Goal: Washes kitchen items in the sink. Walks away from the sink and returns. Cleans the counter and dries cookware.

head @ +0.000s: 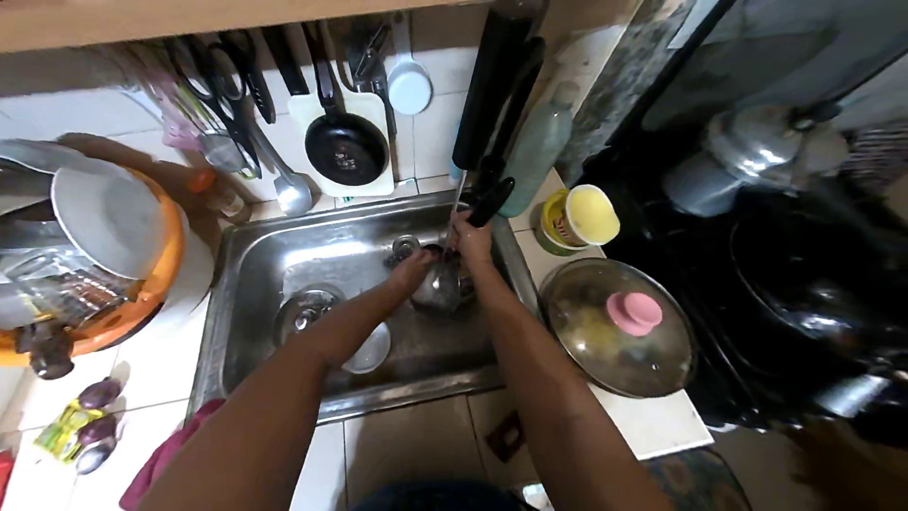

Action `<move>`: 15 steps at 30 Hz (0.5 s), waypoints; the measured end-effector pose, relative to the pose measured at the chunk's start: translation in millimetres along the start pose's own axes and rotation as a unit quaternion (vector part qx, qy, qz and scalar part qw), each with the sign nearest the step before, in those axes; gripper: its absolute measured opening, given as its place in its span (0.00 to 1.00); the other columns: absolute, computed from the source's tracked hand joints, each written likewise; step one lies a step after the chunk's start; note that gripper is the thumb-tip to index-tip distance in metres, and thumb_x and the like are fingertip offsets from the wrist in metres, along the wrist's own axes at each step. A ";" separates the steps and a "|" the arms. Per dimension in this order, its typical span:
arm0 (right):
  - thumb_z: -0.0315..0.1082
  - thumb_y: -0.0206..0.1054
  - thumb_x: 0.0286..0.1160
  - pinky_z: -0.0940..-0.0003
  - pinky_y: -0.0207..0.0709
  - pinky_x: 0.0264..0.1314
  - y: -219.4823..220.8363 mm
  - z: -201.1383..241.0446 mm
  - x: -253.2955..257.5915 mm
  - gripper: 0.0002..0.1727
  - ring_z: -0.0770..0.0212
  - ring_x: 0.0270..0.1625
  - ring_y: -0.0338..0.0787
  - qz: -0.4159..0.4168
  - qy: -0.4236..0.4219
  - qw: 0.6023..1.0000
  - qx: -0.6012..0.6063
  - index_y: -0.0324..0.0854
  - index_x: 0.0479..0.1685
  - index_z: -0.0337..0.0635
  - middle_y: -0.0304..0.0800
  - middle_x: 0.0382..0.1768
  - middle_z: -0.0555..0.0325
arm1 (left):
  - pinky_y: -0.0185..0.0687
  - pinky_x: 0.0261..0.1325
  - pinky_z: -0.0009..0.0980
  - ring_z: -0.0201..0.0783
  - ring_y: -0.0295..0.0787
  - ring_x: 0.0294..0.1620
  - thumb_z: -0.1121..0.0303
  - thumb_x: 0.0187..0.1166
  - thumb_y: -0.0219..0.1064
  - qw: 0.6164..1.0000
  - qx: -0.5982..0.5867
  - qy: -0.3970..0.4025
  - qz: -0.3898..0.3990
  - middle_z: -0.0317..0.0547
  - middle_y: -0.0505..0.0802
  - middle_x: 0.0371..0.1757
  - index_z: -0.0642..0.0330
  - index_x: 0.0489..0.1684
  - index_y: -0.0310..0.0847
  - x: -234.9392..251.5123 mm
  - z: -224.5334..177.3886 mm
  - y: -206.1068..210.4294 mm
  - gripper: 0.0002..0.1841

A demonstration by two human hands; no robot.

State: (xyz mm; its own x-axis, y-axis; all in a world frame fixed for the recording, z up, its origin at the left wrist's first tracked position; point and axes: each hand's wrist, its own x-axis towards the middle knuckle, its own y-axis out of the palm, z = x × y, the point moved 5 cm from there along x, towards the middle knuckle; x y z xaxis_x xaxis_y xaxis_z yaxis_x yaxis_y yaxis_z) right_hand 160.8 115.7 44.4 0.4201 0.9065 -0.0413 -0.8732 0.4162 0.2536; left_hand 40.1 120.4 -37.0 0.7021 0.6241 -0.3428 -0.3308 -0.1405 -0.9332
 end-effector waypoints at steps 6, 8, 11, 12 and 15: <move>0.28 0.67 0.79 0.79 0.68 0.20 7.7 -0.9 -6.5 0.09 0.76 0.14 0.68 -0.015 -0.035 0.999 -0.028 0.75 0.31 0.39 0.70 0.15 0.69 | 0.61 0.80 0.70 0.72 0.67 0.82 0.73 0.80 0.68 0.962 -0.178 0.025 0.204 0.71 0.79 0.77 0.69 0.74 0.78 -29.4 -29.0 12.3 0.23; 0.28 0.68 0.80 0.78 0.70 0.22 11.5 2.3 -7.7 0.07 0.75 0.16 0.69 -0.003 -0.015 0.999 -0.047 0.77 0.34 0.37 0.72 0.18 0.67 | 0.59 0.83 0.65 0.66 0.68 0.83 0.75 0.81 0.65 0.984 -0.110 0.003 0.139 0.62 0.79 0.80 0.64 0.76 0.78 -24.5 -9.2 10.9 0.23; 0.27 0.66 0.81 0.78 0.67 0.22 10.3 4.3 -6.5 0.07 0.75 0.16 0.68 0.008 0.014 0.999 -0.040 0.76 0.34 0.38 0.72 0.18 0.67 | 0.54 0.89 0.50 0.60 0.63 0.87 0.84 0.85 0.53 0.999 0.018 -0.022 0.030 0.56 0.70 0.89 0.71 0.83 0.68 -5.4 6.0 -3.7 0.25; 0.27 0.65 0.82 0.78 0.65 0.21 7.9 5.0 -6.2 0.07 0.75 0.16 0.67 0.008 0.017 0.999 -0.032 0.76 0.34 0.38 0.72 0.18 0.67 | 0.53 0.89 0.47 0.60 0.62 0.88 0.84 0.85 0.52 0.999 0.012 -0.041 0.022 0.58 0.69 0.88 0.71 0.85 0.64 -3.1 3.7 -6.2 0.26; 0.27 0.65 0.80 0.79 0.64 0.19 2.7 -1.5 -9.1 0.06 0.76 0.14 0.65 0.007 -0.004 1.000 -0.001 0.75 0.34 0.41 0.70 0.16 0.69 | 0.57 0.87 0.57 0.66 0.65 0.85 0.77 0.86 0.57 0.983 -0.118 -0.059 0.127 0.68 0.75 0.82 0.75 0.79 0.70 -23.5 -21.7 2.2 0.23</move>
State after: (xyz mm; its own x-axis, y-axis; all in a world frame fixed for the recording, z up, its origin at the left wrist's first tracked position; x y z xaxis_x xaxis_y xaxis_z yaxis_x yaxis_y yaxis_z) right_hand 154.3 108.6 44.0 0.4089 0.9121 -0.0307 -0.8800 0.4030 0.2515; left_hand 36.5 88.7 -33.3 0.5335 0.6283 -0.5663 -0.3209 -0.4691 -0.8228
